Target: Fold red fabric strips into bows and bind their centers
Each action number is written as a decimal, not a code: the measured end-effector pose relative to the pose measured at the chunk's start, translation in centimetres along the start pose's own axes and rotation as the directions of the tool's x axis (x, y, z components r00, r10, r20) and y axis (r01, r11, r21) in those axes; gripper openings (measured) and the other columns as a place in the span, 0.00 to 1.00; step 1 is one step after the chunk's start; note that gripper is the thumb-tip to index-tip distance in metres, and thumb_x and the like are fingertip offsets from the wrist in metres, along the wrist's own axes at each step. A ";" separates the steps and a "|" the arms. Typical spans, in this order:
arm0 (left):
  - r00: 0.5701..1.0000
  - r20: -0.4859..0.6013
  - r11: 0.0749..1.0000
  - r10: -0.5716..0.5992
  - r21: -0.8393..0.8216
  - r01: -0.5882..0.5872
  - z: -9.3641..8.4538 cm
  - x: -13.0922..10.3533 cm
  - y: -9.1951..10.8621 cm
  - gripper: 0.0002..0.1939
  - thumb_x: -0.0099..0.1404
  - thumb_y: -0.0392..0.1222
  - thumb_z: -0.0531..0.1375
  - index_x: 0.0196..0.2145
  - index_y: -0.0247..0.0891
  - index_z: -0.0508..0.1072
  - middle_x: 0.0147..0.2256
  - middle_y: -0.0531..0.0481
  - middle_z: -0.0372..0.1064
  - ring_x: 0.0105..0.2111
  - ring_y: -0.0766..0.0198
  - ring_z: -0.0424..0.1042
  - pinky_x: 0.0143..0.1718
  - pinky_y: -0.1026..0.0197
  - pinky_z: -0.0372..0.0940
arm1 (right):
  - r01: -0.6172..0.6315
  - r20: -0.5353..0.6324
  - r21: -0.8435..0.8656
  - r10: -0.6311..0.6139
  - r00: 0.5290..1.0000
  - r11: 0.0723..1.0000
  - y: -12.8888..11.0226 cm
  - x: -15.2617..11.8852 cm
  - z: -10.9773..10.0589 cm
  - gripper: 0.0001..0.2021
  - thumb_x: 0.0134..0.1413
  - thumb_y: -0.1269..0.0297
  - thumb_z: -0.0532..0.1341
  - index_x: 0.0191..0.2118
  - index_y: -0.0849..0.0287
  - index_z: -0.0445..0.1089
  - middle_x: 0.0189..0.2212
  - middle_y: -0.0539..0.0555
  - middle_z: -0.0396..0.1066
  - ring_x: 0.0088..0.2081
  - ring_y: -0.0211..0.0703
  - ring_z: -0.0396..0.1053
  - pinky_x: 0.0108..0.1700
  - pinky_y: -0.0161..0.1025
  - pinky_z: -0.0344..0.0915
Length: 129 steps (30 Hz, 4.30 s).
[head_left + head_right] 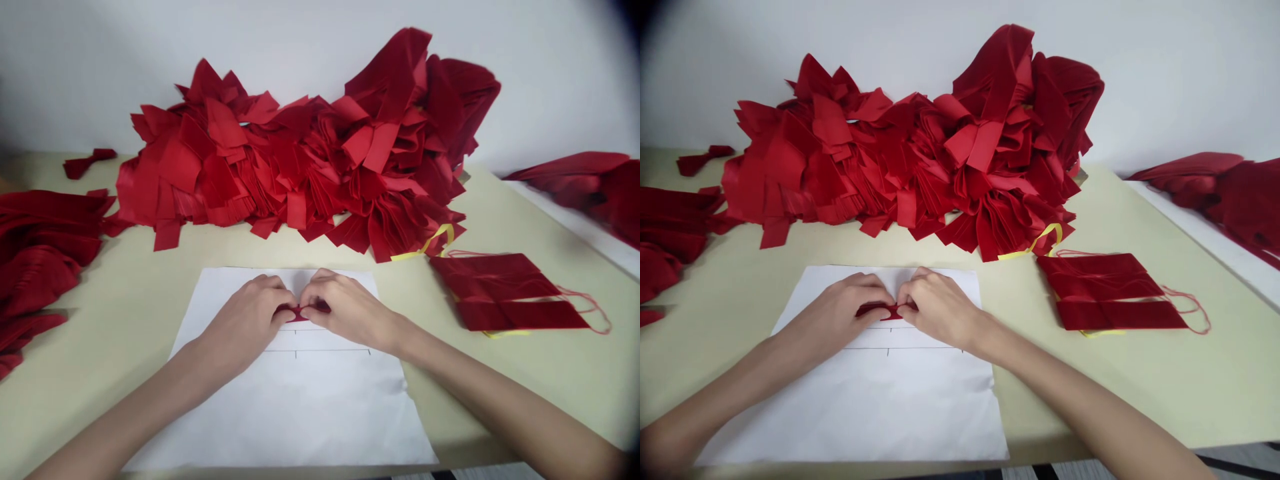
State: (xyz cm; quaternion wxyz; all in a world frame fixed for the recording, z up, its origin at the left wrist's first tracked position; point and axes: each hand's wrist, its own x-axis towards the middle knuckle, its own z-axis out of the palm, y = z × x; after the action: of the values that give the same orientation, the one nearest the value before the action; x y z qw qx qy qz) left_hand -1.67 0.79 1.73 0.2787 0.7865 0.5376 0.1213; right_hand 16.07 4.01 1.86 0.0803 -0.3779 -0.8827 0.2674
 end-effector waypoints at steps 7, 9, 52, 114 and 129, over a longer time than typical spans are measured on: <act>0.999 -0.017 0.998 -0.049 0.032 0.049 0.3 0.0 0.5 0.10 0.61 0.34 0.53 0.24 0.38 0.69 0.27 0.52 0.67 0.28 0.63 0.65 0.29 0.59 0.58 | -0.007 0.001 0.012 0.007 1.000 1.000 0.1 0.1 0.0 0.07 0.51 0.74 0.57 0.28 0.58 0.72 0.27 0.50 0.71 0.39 0.39 0.64 0.37 0.35 0.60; 0.999 -0.023 0.998 -0.043 0.035 0.044 0.4 0.0 0.5 0.10 0.60 0.33 0.52 0.24 0.38 0.69 0.26 0.52 0.66 0.27 0.63 0.65 0.28 0.59 0.57 | -0.005 -0.002 0.015 0.005 1.000 1.000 0.2 0.2 0.1 0.07 0.51 0.74 0.58 0.28 0.58 0.71 0.27 0.49 0.71 0.39 0.39 0.64 0.37 0.35 0.60; 0.990 -0.133 0.998 0.055 -0.021 -0.059 0.8 0.2 -0.8 0.09 0.60 0.31 0.54 0.28 0.40 0.72 0.30 0.55 0.71 0.25 0.69 0.66 0.28 0.64 0.59 | 0.159 -0.224 -0.092 -0.176 0.959 0.983 1.3 -0.5 1.3 0.06 0.55 0.71 0.58 0.30 0.60 0.71 0.28 0.51 0.69 0.35 0.39 0.60 0.40 0.37 0.58; 0.886 -0.012 0.771 0.464 0.497 -0.397 2.7 -3.4 -0.4 0.11 0.64 0.29 0.49 0.29 0.35 0.69 0.27 0.48 0.67 0.28 0.60 0.65 0.30 0.57 0.60 | 0.381 -0.037 -0.612 -0.507 0.861 0.693 0.1 -3.4 2.7 0.09 0.57 0.73 0.53 0.28 0.63 0.65 0.25 0.53 0.65 0.30 0.42 0.61 0.30 0.39 0.55; 0.886 0.090 0.752 0.455 0.494 -0.436 2.0 -4.2 0.8 0.11 0.62 0.26 0.51 0.30 0.35 0.70 0.30 0.48 0.66 0.31 0.58 0.64 0.31 0.55 0.60 | 0.410 -0.021 -0.497 -0.483 0.875 0.765 -0.7 -4.6 2.0 0.09 0.61 0.71 0.53 0.31 0.62 0.69 0.31 0.52 0.68 0.37 0.40 0.61 0.39 0.39 0.56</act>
State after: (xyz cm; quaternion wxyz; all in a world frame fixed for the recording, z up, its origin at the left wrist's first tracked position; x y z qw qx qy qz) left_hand -1.67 -3.84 1.00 0.0183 0.9341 0.3523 0.0547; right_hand 18.20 -0.48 0.83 0.1113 -0.1830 -0.9767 -0.0142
